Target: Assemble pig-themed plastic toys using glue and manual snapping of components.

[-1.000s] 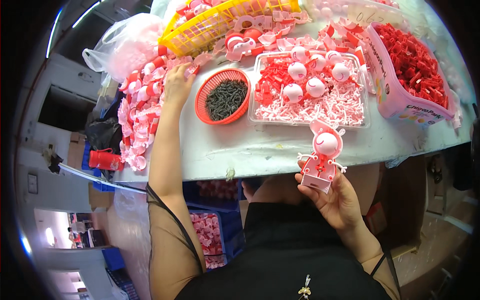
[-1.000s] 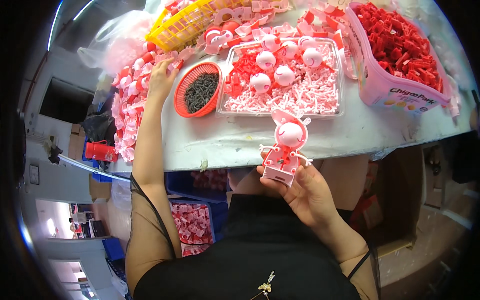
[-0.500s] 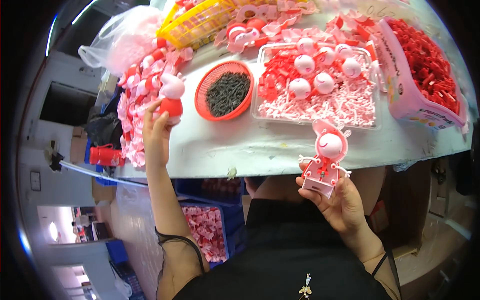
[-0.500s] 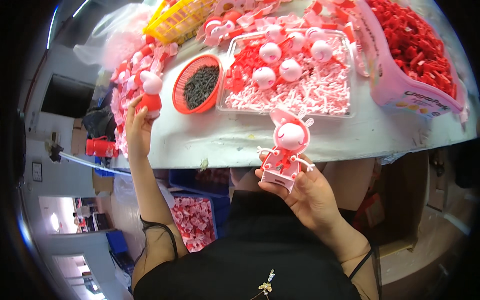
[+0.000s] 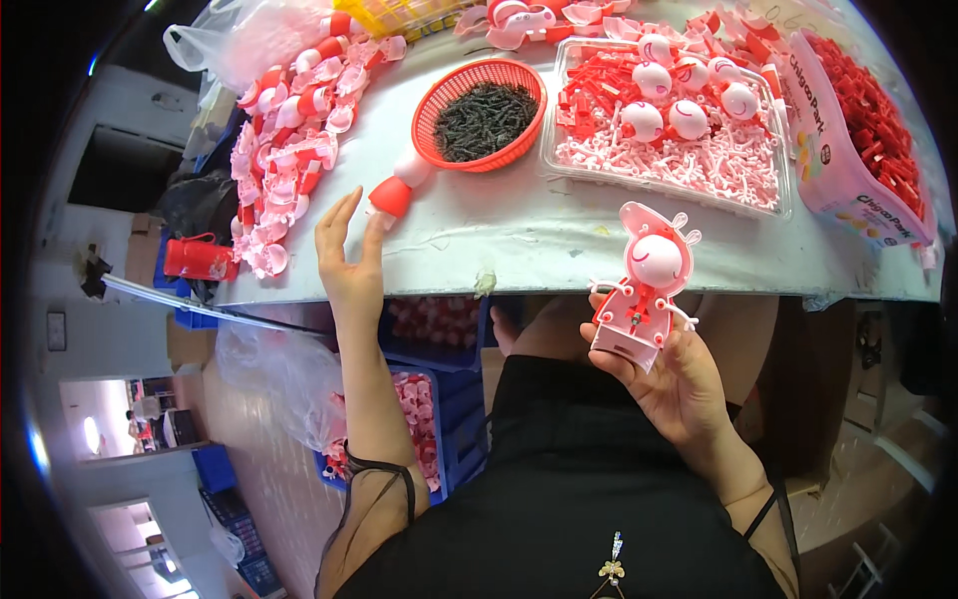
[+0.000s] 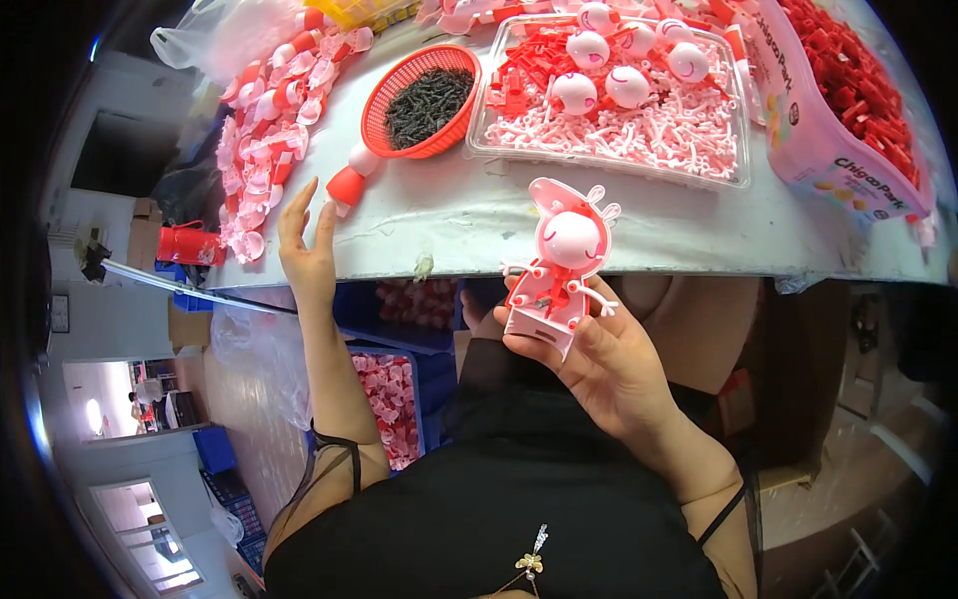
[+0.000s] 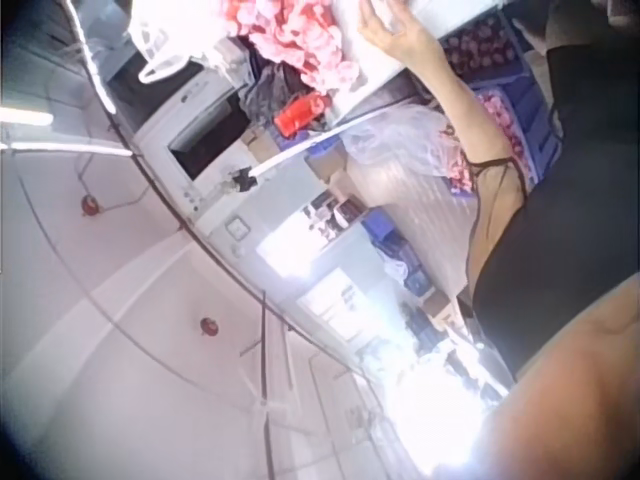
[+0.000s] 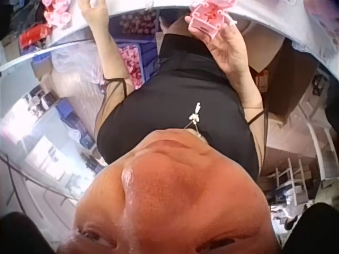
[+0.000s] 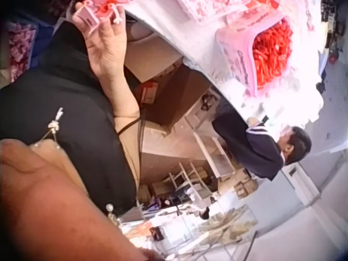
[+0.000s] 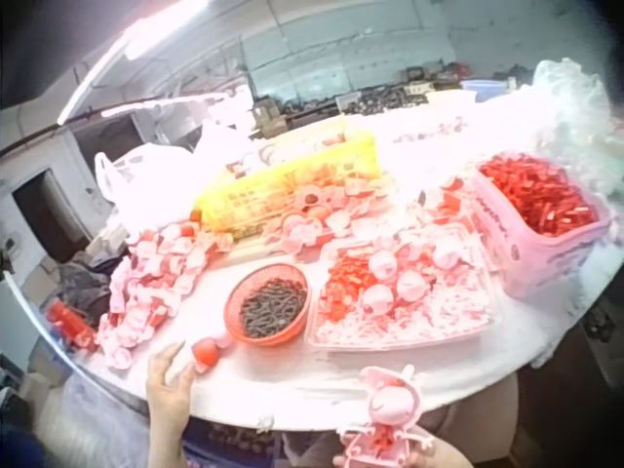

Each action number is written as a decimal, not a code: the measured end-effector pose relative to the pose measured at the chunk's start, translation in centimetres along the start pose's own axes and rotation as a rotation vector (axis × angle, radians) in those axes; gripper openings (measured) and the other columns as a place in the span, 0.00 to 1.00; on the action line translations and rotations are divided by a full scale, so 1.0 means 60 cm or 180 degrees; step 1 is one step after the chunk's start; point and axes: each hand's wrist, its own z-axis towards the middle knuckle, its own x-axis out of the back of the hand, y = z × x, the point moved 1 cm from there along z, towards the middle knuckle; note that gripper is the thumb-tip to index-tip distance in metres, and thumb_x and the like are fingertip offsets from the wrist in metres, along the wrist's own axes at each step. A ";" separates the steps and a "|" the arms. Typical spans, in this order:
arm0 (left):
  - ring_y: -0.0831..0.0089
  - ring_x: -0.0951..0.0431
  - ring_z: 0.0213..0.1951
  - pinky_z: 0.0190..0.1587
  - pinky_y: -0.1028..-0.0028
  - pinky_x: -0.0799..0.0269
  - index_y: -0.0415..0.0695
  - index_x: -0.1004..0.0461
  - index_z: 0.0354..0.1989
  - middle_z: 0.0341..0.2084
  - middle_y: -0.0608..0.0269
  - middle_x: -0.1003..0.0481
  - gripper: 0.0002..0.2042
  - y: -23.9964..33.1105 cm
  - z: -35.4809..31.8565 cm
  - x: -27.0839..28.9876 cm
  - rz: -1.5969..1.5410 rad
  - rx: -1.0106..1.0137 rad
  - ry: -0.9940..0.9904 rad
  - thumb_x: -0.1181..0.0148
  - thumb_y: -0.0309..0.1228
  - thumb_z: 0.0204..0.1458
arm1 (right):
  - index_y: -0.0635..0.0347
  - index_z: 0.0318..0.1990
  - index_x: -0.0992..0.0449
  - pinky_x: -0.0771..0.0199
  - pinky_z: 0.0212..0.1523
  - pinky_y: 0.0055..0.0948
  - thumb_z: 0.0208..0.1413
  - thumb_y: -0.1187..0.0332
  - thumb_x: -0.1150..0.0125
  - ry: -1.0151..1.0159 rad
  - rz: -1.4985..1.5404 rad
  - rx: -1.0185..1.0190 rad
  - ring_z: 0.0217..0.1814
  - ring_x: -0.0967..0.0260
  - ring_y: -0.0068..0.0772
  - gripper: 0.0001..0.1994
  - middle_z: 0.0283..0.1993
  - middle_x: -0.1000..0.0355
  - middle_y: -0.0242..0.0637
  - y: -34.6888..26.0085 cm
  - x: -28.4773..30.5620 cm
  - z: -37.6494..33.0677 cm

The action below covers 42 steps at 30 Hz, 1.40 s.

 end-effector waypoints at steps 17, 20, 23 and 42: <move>0.70 0.26 0.45 0.52 0.70 0.34 0.39 0.26 0.46 0.40 0.57 0.23 0.17 -0.017 0.029 -0.024 -0.0499 0.0227 -0.0791 0.35 0.27 0.47 | 0.63 0.63 0.48 0.32 0.59 0.39 0.60 0.69 0.46 -0.0284 0.0244 -0.0014 0.62 0.38 0.49 0.26 0.59 0.38 0.49 0.012 -0.010 0.021; 0.71 0.25 0.43 0.51 0.72 0.32 0.37 0.27 0.46 0.39 0.56 0.23 0.16 -0.018 0.019 -0.026 -0.0537 0.0155 -0.0568 0.35 0.26 0.48 | 0.62 0.63 0.48 0.32 0.59 0.38 0.60 0.69 0.46 -0.0311 0.0269 0.0025 0.61 0.37 0.46 0.26 0.58 0.38 0.48 0.010 -0.006 0.017; 0.73 0.23 0.40 0.46 0.74 0.29 0.37 0.26 0.45 0.39 0.59 0.23 0.13 -0.030 0.012 -0.007 -0.1213 0.0167 0.0345 0.38 0.24 0.51 | 0.62 0.63 0.48 0.32 0.58 0.36 0.60 0.69 0.46 -0.0314 0.0254 0.0064 0.60 0.36 0.43 0.26 0.58 0.37 0.48 0.007 -0.003 0.020; 0.68 0.27 0.42 0.45 0.72 0.32 0.44 0.29 0.55 0.45 0.55 0.27 0.20 0.032 -0.017 -0.033 0.0227 0.0228 -0.0502 0.40 0.33 0.53 | 0.61 0.63 0.48 0.29 0.55 0.29 0.58 0.71 0.44 -0.0292 0.0393 0.0070 0.53 0.30 0.36 0.28 0.54 0.33 0.43 0.013 -0.002 0.043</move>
